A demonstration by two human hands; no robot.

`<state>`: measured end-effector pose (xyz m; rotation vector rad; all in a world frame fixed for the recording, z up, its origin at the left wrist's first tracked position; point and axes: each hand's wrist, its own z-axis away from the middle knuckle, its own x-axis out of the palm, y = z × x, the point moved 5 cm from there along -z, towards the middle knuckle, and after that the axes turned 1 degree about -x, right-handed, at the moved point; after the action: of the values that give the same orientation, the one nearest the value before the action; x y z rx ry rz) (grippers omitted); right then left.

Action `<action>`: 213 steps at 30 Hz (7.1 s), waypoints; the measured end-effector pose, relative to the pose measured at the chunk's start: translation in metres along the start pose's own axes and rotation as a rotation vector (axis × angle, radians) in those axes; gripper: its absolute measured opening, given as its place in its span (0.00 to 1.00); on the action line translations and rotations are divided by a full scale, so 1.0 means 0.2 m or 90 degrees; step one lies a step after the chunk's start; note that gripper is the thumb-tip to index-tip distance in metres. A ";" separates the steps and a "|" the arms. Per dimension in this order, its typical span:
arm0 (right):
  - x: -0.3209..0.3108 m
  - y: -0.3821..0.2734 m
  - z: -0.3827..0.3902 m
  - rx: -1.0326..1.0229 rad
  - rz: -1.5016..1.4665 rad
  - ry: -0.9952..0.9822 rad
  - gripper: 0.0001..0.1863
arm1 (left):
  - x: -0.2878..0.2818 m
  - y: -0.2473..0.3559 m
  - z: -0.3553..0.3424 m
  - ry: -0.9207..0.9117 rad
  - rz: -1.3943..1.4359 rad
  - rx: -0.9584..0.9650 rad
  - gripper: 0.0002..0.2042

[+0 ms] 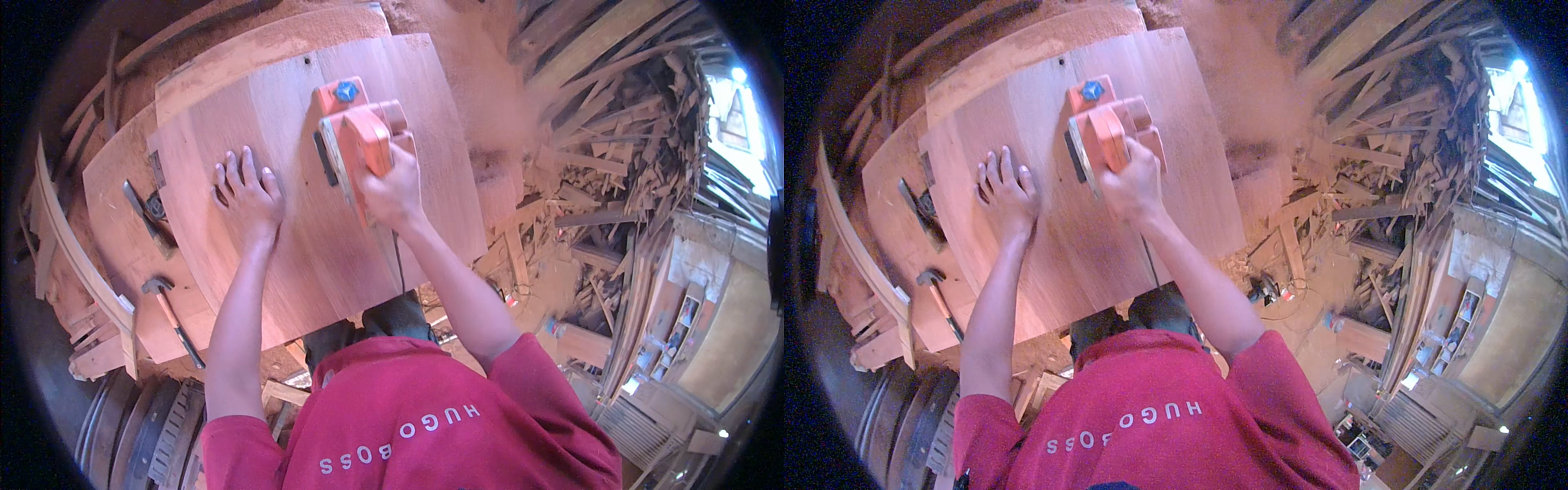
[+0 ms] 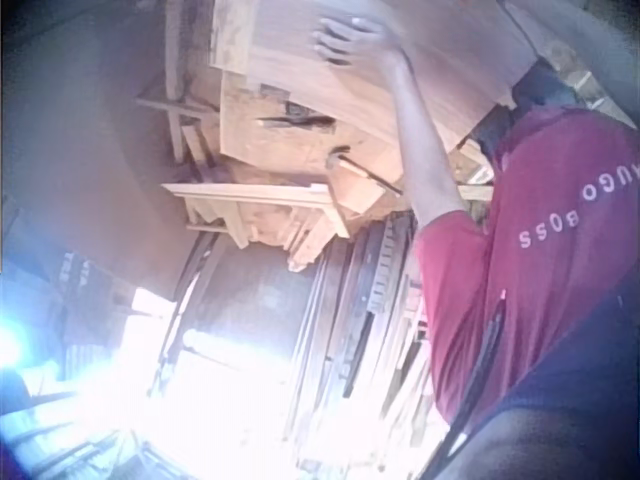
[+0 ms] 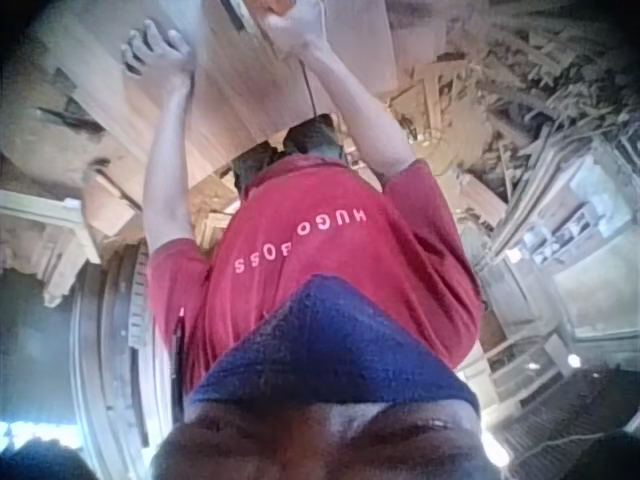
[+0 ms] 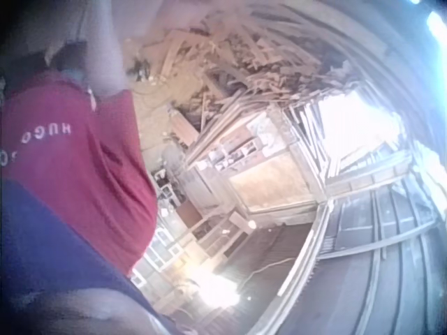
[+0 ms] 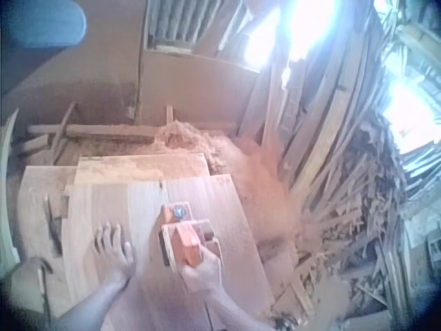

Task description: The person uses an electric hand planer to smooth the surface of a wooden board, clears the resulting sawdust, and then uses a hammer and chisel to carve along a marked line on the wood.

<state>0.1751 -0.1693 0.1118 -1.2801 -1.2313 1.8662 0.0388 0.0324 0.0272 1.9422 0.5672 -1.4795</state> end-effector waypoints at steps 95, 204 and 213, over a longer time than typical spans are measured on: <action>-0.62 0.29 0.42 0.040 0.025 0.031 0.12 | 0.04 0.02 0.01 0.001 -0.063 0.007 0.28; 0.13 0.02 0.88 0.082 -0.013 -0.018 0.12 | -0.11 -0.49 -0.08 0.076 -0.018 0.013 0.23; 0.42 -0.19 0.09 -0.021 0.016 0.028 0.10 | -0.14 -0.49 -0.10 0.051 -0.019 -0.004 0.23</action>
<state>0.1251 -0.0909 0.1139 -1.3529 -1.2339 1.8321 -0.0206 0.1174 0.0356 2.0037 0.6380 -1.4218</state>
